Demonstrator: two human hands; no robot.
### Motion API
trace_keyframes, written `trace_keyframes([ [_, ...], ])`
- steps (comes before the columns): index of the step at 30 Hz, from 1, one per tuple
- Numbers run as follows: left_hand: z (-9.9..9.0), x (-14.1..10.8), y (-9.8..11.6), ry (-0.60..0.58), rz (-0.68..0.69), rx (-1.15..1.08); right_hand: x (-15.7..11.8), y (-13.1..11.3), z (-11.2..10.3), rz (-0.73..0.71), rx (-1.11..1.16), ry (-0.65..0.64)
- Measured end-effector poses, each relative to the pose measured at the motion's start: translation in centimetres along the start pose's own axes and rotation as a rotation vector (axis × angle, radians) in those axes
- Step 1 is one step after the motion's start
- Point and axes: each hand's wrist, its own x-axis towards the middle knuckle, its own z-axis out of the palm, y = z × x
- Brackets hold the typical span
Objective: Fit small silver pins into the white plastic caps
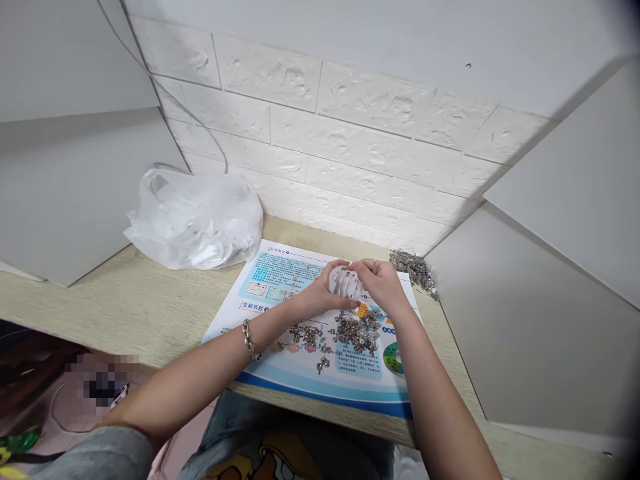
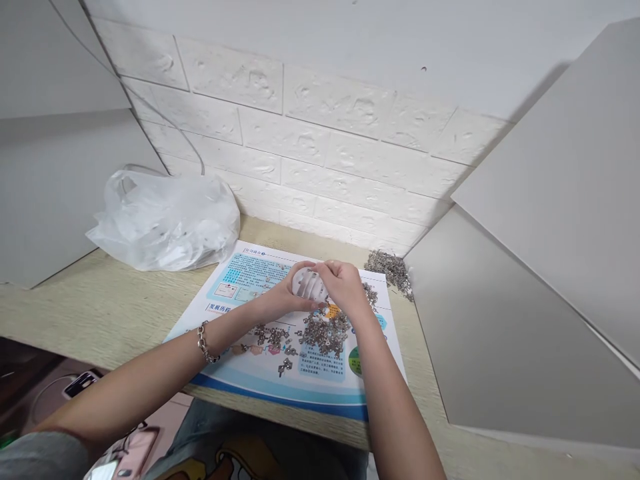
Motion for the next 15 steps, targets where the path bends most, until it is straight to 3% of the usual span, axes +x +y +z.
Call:
trace_keyframes([
  [4,0.0,0.0,-0.4,-0.003,-0.048,-0.082,-0.2,-0.5,0.3,-0.215,0.025,0.328],
  [6,0.2,-0.2,-0.4,0.003,-0.085,-0.126,-0.4,-0.7,0.7,-0.255,0.062,0.419],
  [10,0.6,-0.3,-0.2,-0.036,-0.147,-0.164,-0.5,-1.0,1.8,-0.053,0.11,0.28],
  [15,1.0,-0.4,0.1,0.025,-0.174,-0.154,-0.3,-0.6,2.9,-0.009,0.034,0.338],
])
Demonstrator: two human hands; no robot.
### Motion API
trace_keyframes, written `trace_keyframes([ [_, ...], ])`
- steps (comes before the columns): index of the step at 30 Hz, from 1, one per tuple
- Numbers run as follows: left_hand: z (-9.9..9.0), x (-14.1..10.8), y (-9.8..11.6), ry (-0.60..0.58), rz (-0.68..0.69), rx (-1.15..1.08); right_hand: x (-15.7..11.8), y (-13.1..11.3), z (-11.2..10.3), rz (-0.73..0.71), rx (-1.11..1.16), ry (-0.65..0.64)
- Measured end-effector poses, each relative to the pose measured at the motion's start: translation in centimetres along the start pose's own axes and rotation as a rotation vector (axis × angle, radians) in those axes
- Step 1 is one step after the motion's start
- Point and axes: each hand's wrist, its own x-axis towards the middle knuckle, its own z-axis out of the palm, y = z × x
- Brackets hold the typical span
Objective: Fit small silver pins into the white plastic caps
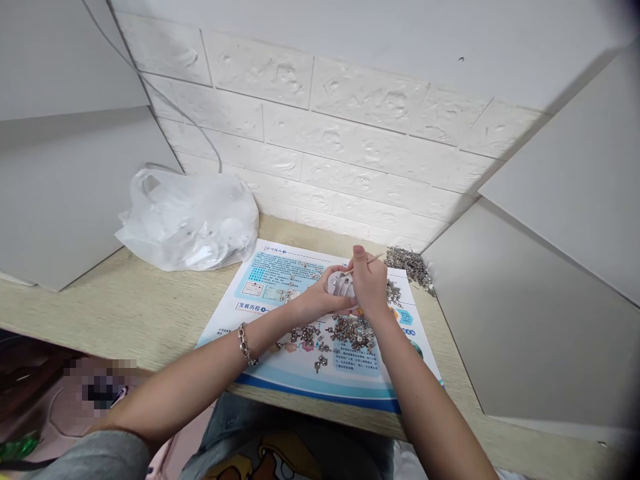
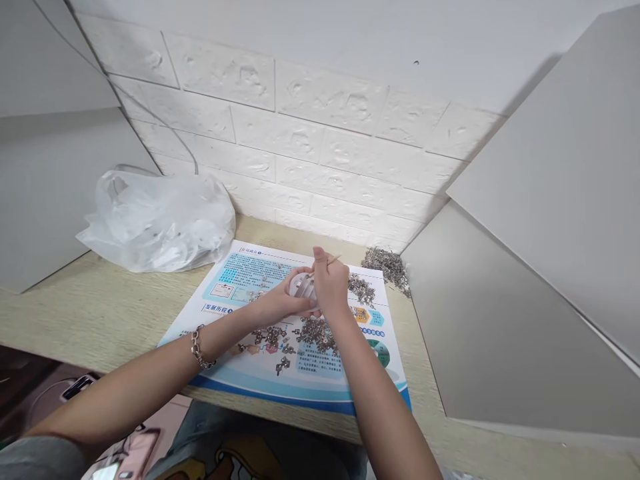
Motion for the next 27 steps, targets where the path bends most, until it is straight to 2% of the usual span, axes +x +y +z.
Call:
trace_keyframes([
  [7,0.0,0.0,-0.1,0.024,-0.01,-0.003,0.2,0.3,0.1,-0.051,-0.119,0.0],
  [19,0.1,-0.3,0.1,0.052,-0.058,0.012,0.3,1.2,0.6,-0.101,-0.195,-0.089],
  [23,0.4,-0.6,0.7,0.049,-0.063,0.062,0.2,1.1,0.6,-0.082,-0.167,-0.098],
  [27,0.5,-0.5,0.9,0.034,0.0,0.037,0.0,0.7,0.5,-0.056,-0.086,-0.035],
])
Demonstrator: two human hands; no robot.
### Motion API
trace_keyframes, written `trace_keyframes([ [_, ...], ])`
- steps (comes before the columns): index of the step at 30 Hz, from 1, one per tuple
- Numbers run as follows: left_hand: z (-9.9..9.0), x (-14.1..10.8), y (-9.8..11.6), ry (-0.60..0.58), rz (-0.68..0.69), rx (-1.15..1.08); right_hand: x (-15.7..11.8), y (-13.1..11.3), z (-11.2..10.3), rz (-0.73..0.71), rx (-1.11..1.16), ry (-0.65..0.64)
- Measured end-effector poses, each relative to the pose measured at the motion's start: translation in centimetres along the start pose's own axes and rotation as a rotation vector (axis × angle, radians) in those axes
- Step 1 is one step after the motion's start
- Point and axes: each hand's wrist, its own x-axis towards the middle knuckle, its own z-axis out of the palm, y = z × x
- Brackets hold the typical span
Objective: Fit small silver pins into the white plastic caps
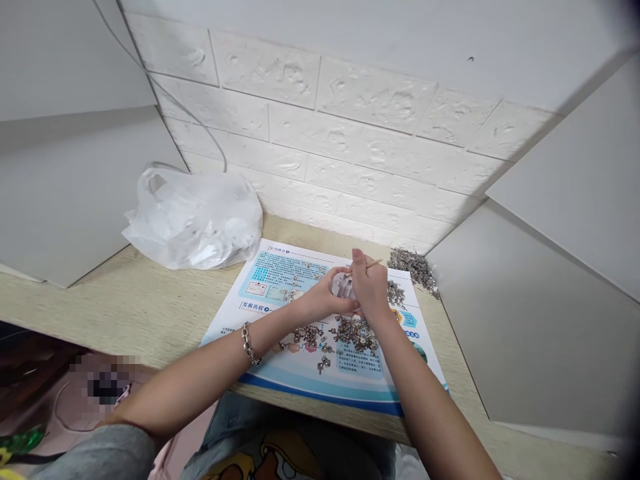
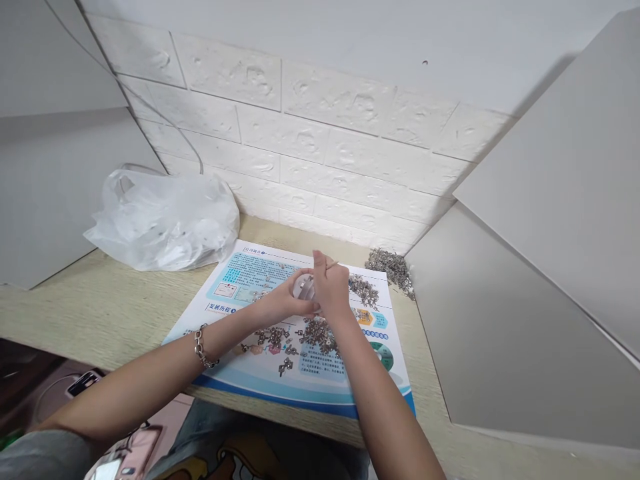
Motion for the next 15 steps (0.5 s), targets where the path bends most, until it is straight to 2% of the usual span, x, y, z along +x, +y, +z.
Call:
trace_keyframes([
  [5,-0.01,0.25,-0.25,-0.015,0.017,-0.061,-0.09,-0.14,-0.25,0.012,0.009,0.063],
  [10,-0.06,0.1,-0.32,-0.019,-0.005,-0.053,-0.02,-0.05,-0.25,-0.085,-0.071,0.034],
  [15,0.15,-0.15,-0.03,-0.005,-0.007,-0.005,-0.02,0.16,-0.26,-0.124,-0.115,-0.035],
])
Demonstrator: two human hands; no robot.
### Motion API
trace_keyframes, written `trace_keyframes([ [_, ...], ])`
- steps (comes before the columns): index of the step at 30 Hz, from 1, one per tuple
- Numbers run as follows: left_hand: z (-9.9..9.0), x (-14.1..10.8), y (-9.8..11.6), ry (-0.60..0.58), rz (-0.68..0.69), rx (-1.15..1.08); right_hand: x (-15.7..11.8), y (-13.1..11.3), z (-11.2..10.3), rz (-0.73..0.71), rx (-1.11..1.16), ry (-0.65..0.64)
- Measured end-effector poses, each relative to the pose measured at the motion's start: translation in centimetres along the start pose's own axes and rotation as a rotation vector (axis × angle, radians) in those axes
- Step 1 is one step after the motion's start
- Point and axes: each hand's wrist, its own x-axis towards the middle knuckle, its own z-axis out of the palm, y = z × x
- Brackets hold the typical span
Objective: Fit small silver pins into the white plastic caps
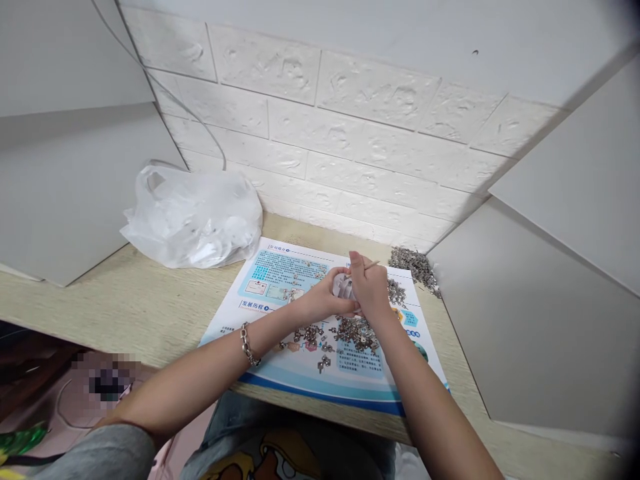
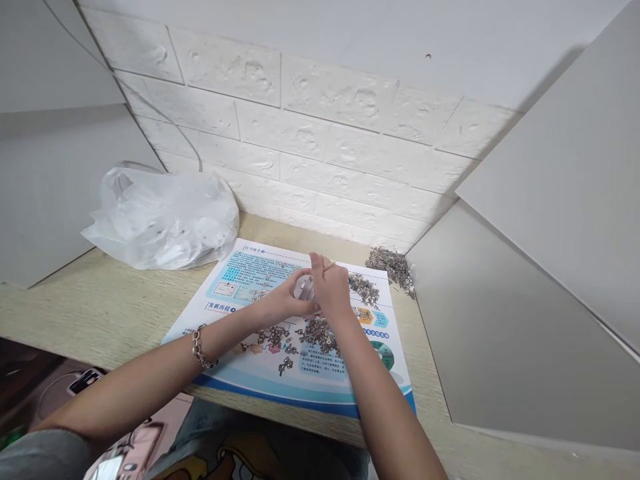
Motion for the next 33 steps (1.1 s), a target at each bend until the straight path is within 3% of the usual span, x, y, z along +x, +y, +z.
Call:
trace_keyframes([
  [8,0.2,-0.5,0.4,0.018,0.006,0.06,-0.1,0.4,0.3,-0.033,-0.027,-0.043],
  [11,0.1,-0.3,0.2,-0.013,0.002,0.051,0.0,0.1,-0.1,0.073,0.087,-0.031],
  [16,0.1,0.5,-0.6,-0.051,0.074,-0.033,0.3,-0.6,-1.3,0.227,0.422,0.137],
  [19,-0.2,0.7,-0.7,-0.036,0.057,-0.104,0.3,-0.9,-1.7,0.171,0.46,0.167],
  [24,-1.0,0.5,0.1,-0.059,-0.092,-0.153,0.3,-0.4,-2.1,0.017,0.227,0.235],
  [26,-1.1,0.5,0.5,-0.048,-0.104,-0.123,0.4,0.1,-2.4,0.028,0.159,0.14],
  [30,-1.4,0.4,0.9,-0.065,-0.058,0.016,0.7,0.9,-2.5,0.165,0.259,-0.258],
  [33,-1.9,0.3,1.1,-0.108,0.016,0.206,0.7,1.0,-2.4,0.186,0.402,-0.342],
])
